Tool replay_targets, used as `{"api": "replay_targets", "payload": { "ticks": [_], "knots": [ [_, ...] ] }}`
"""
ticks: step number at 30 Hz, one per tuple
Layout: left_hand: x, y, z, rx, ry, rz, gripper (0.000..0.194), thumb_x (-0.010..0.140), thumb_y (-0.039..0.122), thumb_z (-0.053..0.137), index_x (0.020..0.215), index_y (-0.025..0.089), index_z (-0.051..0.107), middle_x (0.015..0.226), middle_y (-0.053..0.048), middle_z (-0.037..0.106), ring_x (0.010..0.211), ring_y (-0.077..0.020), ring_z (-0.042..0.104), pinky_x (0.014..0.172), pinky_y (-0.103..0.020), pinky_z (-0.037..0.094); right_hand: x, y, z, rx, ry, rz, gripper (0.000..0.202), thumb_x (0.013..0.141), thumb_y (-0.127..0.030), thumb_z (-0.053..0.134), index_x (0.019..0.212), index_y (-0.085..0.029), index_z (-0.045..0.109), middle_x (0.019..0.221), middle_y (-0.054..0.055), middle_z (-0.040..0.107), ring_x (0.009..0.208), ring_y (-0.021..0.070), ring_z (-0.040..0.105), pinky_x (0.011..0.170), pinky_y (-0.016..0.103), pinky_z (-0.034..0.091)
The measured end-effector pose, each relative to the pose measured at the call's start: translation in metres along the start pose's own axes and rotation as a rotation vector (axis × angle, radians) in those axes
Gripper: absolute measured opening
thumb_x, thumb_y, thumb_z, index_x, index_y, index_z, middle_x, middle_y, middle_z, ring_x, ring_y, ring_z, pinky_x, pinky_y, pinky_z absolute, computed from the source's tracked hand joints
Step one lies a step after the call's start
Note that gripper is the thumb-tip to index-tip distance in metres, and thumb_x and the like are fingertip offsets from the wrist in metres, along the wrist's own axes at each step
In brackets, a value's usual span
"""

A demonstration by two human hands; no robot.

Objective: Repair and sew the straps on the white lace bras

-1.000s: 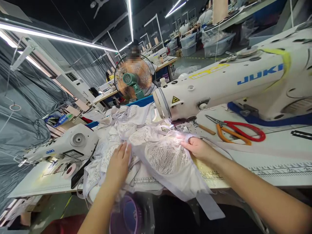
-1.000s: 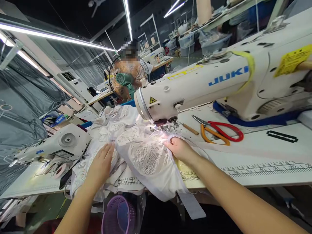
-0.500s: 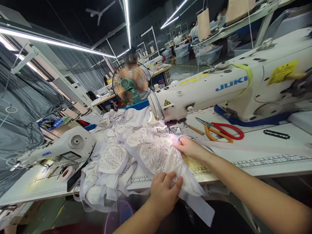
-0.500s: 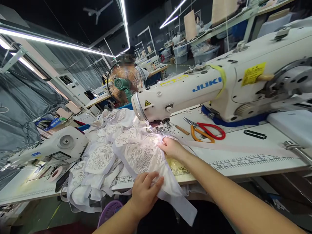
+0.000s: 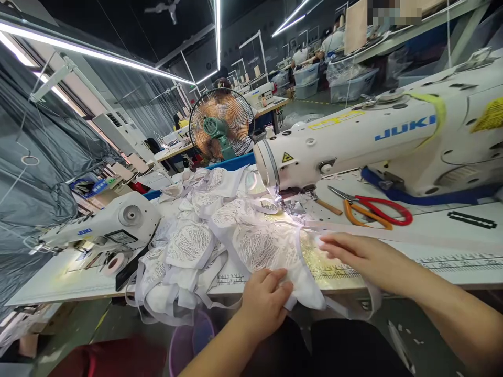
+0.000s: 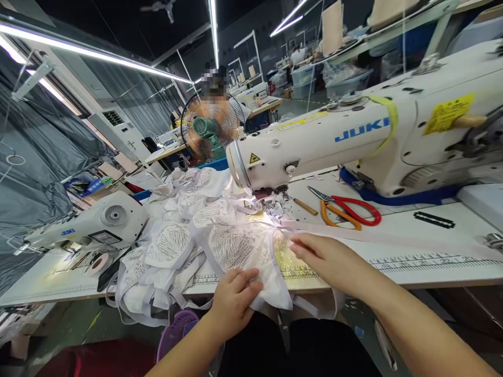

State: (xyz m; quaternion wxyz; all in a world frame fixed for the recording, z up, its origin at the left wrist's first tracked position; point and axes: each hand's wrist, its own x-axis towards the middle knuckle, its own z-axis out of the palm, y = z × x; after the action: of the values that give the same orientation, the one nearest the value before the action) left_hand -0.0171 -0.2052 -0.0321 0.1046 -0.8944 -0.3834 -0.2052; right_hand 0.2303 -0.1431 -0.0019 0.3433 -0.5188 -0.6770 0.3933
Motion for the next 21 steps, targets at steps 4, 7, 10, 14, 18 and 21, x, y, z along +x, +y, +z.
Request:
{"api": "replay_targets", "payload": {
  "ticks": [4, 7, 10, 14, 18, 21],
  "knots": [
    [-0.002, -0.001, 0.001, 0.004, 0.033, 0.01, 0.03, 0.072, 0.018, 0.048, 0.1, 0.019, 0.06, 0.114, -0.007, 0.061, 0.086, -0.0209, 0.055, 0.074, -0.035, 0.051, -0.06, 0.037, 0.006, 0.3, -0.409, 0.208, 0.042, 0.071, -0.062, 0.052, 0.085, -0.027, 0.07, 0.077, 0.007, 0.069, 0.068, 0.023, 0.063, 0.058, 0.03, 0.051],
    [-0.002, -0.002, 0.003, 0.013, 0.038, 0.017, 0.032, 0.07, 0.015, 0.048, 0.1, 0.018, 0.06, 0.116, -0.007, 0.06, 0.088, -0.0216, 0.055, 0.073, -0.036, 0.051, -0.083, 0.048, 0.018, 0.302, -0.327, 0.273, 0.042, 0.064, -0.063, 0.059, 0.084, -0.028, 0.071, 0.08, 0.008, 0.07, 0.073, 0.0256, 0.064, 0.068, 0.034, 0.053],
    [0.001, -0.002, 0.004, 0.021, 0.008, 0.019, 0.034, 0.07, 0.015, 0.048, 0.102, 0.018, 0.059, 0.119, -0.008, 0.058, 0.091, -0.0226, 0.055, 0.076, -0.037, 0.051, -0.068, 0.034, 0.028, 0.285, -0.127, 0.243, 0.045, 0.063, -0.061, 0.06, 0.093, -0.029, 0.07, 0.105, 0.007, 0.067, 0.1, 0.03, 0.059, 0.089, 0.039, 0.046],
    [0.008, -0.002, 0.005, 0.036, -0.052, 0.01, 0.037, 0.07, 0.015, 0.048, 0.105, 0.016, 0.058, 0.124, -0.009, 0.055, 0.096, -0.022, 0.054, 0.083, -0.036, 0.049, -0.012, 0.008, 0.037, 0.261, -0.014, 0.172, 0.039, 0.065, -0.047, 0.061, 0.098, -0.026, 0.064, 0.11, 0.006, 0.064, 0.106, 0.029, 0.055, 0.094, 0.042, 0.04],
    [0.011, -0.015, 0.005, 0.098, -0.13, -0.017, 0.038, 0.074, 0.019, 0.048, 0.111, 0.016, 0.056, 0.129, -0.01, 0.05, 0.099, -0.0228, 0.053, 0.083, -0.036, 0.049, 0.041, -0.004, 0.048, 0.298, -0.149, 0.091, 0.016, 0.063, -0.034, 0.062, 0.072, -0.021, 0.063, 0.078, 0.004, 0.068, 0.081, 0.0262, 0.062, 0.077, 0.038, 0.047],
    [0.014, -0.035, 0.003, 0.155, -0.218, -0.042, 0.038, 0.08, 0.02, 0.045, 0.116, 0.015, 0.054, 0.13, -0.012, 0.049, 0.104, -0.0237, 0.052, 0.082, -0.037, 0.048, 0.068, -0.007, 0.056, 0.37, -0.248, 0.068, 0.017, 0.066, -0.036, 0.058, 0.073, -0.02, 0.061, 0.075, 0.003, 0.068, 0.075, 0.0219, 0.062, 0.07, 0.033, 0.049]
  ]
}}
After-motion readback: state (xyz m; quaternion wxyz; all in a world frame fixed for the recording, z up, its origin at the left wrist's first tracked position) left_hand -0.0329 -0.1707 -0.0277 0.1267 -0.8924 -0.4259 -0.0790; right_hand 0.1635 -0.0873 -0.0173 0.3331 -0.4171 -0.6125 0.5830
